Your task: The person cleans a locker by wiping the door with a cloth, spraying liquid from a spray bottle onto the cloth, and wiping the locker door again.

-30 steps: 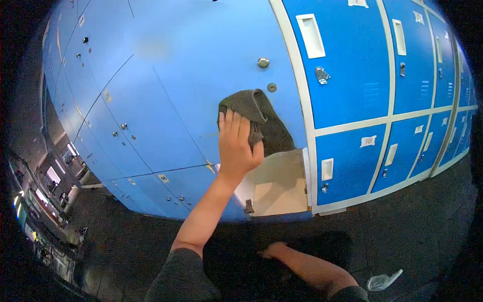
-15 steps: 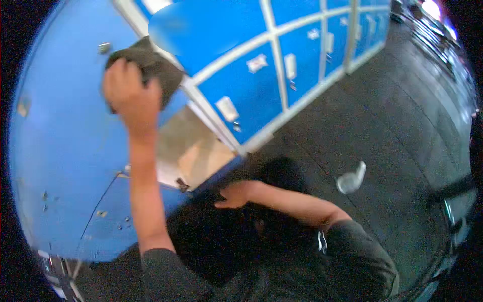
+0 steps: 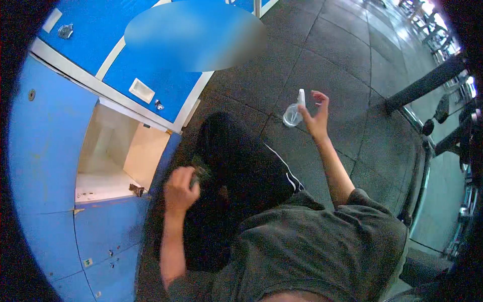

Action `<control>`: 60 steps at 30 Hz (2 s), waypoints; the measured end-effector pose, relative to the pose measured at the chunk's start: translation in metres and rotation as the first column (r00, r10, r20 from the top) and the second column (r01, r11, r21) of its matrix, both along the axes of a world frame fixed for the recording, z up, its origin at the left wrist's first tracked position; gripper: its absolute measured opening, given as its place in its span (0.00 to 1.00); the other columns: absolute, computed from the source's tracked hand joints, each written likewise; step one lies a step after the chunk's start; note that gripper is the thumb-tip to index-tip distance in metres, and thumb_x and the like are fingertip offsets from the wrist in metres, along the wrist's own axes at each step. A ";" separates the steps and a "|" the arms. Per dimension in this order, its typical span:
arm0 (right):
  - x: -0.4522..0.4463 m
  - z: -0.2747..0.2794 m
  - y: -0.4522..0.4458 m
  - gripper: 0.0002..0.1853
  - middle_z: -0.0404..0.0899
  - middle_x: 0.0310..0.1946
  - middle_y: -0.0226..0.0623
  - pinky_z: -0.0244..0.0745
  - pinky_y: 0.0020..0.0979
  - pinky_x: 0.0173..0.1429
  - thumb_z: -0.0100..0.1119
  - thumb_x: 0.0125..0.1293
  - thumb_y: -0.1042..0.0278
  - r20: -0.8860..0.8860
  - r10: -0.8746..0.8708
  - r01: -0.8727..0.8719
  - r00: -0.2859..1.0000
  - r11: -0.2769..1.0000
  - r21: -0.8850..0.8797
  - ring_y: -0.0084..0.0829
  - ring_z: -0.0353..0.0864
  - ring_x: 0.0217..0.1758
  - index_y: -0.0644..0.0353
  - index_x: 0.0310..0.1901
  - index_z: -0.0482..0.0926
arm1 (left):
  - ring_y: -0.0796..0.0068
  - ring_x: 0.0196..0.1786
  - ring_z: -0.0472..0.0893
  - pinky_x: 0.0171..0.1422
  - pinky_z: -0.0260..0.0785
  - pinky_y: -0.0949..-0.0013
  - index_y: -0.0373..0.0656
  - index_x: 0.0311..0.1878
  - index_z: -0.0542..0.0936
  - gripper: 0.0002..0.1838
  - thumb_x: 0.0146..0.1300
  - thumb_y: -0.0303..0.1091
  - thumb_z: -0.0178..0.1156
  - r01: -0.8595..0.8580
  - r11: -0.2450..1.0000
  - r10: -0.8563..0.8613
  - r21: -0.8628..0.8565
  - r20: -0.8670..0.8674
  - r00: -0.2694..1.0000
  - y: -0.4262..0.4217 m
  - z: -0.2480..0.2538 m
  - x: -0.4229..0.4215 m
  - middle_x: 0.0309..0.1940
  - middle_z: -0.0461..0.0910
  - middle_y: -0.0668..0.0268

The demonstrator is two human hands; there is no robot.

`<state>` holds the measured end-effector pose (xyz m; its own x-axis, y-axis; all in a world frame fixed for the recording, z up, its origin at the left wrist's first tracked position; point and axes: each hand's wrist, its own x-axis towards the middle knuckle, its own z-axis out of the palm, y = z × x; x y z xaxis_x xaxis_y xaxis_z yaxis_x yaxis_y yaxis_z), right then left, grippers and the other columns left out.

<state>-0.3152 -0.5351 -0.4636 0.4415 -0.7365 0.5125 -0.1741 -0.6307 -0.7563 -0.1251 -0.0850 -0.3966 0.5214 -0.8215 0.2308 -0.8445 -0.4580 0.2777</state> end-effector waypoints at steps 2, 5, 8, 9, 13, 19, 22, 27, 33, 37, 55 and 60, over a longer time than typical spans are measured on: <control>0.000 -0.033 -0.010 0.49 0.68 0.69 0.45 0.63 0.42 0.76 0.83 0.54 0.55 -0.113 0.029 -0.042 0.993 0.993 -0.112 0.42 0.70 0.72 0.61 0.72 0.64 | 0.46 0.53 0.84 0.56 0.80 0.50 0.42 0.53 0.80 0.21 0.54 0.32 0.69 -0.041 0.999 0.046 0.036 -0.163 0.986 0.003 -0.050 -0.025 0.48 0.84 0.54; 0.016 -0.052 -0.007 0.59 0.67 0.71 0.50 0.68 0.44 0.74 0.87 0.49 0.48 -0.146 0.066 -0.088 0.987 0.985 -0.147 0.46 0.70 0.73 0.63 0.76 0.59 | 0.44 0.51 0.85 0.57 0.80 0.49 0.42 0.54 0.80 0.22 0.55 0.33 0.69 -0.059 0.990 0.044 -0.128 -0.122 0.992 0.002 -0.071 -0.032 0.48 0.84 0.52; 0.042 -0.063 -0.009 0.46 0.75 0.63 0.46 0.75 0.40 0.66 0.80 0.62 0.56 -0.010 0.050 -0.049 0.999 0.995 0.092 0.38 0.78 0.64 0.59 0.75 0.63 | 0.42 0.52 0.85 0.58 0.79 0.50 0.41 0.54 0.80 0.22 0.56 0.34 0.69 -0.063 0.991 0.025 -0.118 -0.299 0.954 0.003 -0.057 -0.013 0.49 0.84 0.49; 0.047 -0.062 -0.010 0.42 0.78 0.60 0.44 0.76 0.38 0.64 0.78 0.64 0.57 0.027 0.044 -0.049 0.999 0.970 0.238 0.35 0.80 0.61 0.59 0.74 0.65 | 0.42 0.52 0.85 0.59 0.79 0.51 0.41 0.55 0.79 0.22 0.56 0.34 0.68 -0.078 0.985 0.023 -0.152 -0.331 0.943 0.006 -0.061 -0.009 0.50 0.84 0.49; 0.070 -0.040 -0.005 0.27 0.86 0.48 0.35 0.80 0.30 0.55 0.72 0.71 0.60 0.148 0.001 -0.037 0.989 0.971 0.238 0.26 0.84 0.47 0.57 0.67 0.76 | 0.42 0.55 0.84 0.59 0.78 0.51 0.41 0.56 0.79 0.23 0.57 0.35 0.68 -0.083 0.979 0.013 -0.188 -0.344 0.939 0.011 -0.066 -0.004 0.54 0.83 0.48; 0.116 0.081 0.031 0.26 0.84 0.53 0.34 0.81 0.30 0.56 0.70 0.73 0.62 0.359 0.276 -0.366 0.892 0.905 0.216 0.24 0.84 0.50 0.62 0.68 0.76 | 0.45 0.58 0.83 0.62 0.78 0.48 0.43 0.59 0.79 0.25 0.60 0.42 0.66 -0.098 0.985 0.047 -0.139 -0.333 0.942 0.014 -0.066 -0.008 0.58 0.83 0.52; 0.133 0.157 0.060 0.25 0.84 0.54 0.34 0.81 0.30 0.55 0.68 0.73 0.65 0.353 0.470 -0.515 0.809 0.856 0.043 0.23 0.84 0.49 0.62 0.68 0.76 | 0.45 0.57 0.84 0.62 0.78 0.47 0.43 0.60 0.78 0.26 0.61 0.43 0.66 -0.076 0.986 0.023 -0.151 -0.327 0.945 0.016 -0.072 -0.005 0.59 0.83 0.53; 0.146 0.297 0.166 0.22 0.84 0.53 0.34 0.81 0.28 0.54 0.67 0.73 0.70 0.352 0.703 -0.727 0.617 0.682 -0.088 0.23 0.84 0.48 0.64 0.65 0.77 | 0.46 0.56 0.85 0.62 0.79 0.47 0.44 0.63 0.78 0.27 0.63 0.46 0.66 -0.062 0.989 0.016 -0.135 -0.322 0.947 0.015 -0.092 0.000 0.62 0.82 0.52; 0.187 0.358 0.246 0.21 0.84 0.47 0.32 0.79 0.28 0.51 0.68 0.73 0.70 0.412 0.811 -0.874 0.416 0.482 -0.067 0.22 0.83 0.46 0.64 0.64 0.79 | 0.46 0.56 0.85 0.61 0.80 0.48 0.43 0.63 0.77 0.27 0.65 0.47 0.65 -0.054 0.982 0.009 -0.179 -0.241 0.970 0.019 -0.093 -0.002 0.62 0.83 0.52; 0.213 0.373 0.276 0.17 0.84 0.41 0.30 0.77 0.28 0.49 0.70 0.72 0.65 0.374 0.832 -0.865 0.409 0.484 -0.132 0.20 0.80 0.43 0.65 0.56 0.82 | 0.45 0.55 0.85 0.59 0.80 0.48 0.42 0.62 0.78 0.25 0.65 0.45 0.65 -0.037 0.979 -0.012 -0.201 -0.237 0.971 0.016 -0.083 -0.003 0.59 0.83 0.51; 0.257 0.394 0.284 0.17 0.83 0.38 0.36 0.77 0.32 0.46 0.69 0.72 0.59 0.265 0.793 -0.732 0.549 0.609 -0.305 0.25 0.81 0.41 0.64 0.51 0.81 | 0.46 0.60 0.83 0.64 0.77 0.48 0.41 0.65 0.76 0.28 0.66 0.45 0.65 -0.031 0.994 -0.003 -0.107 -0.308 0.952 0.018 -0.073 -0.004 0.62 0.82 0.49; 0.231 0.348 0.246 0.27 0.82 0.53 0.35 0.80 0.29 0.51 0.67 0.75 0.62 0.376 0.775 -0.794 0.508 0.590 -0.145 0.24 0.83 0.45 0.66 0.69 0.74 | 0.45 0.56 0.85 0.59 0.80 0.47 0.43 0.63 0.77 0.26 0.65 0.43 0.66 -0.035 0.986 -0.006 -0.163 -0.241 0.971 0.018 -0.080 -0.005 0.59 0.83 0.50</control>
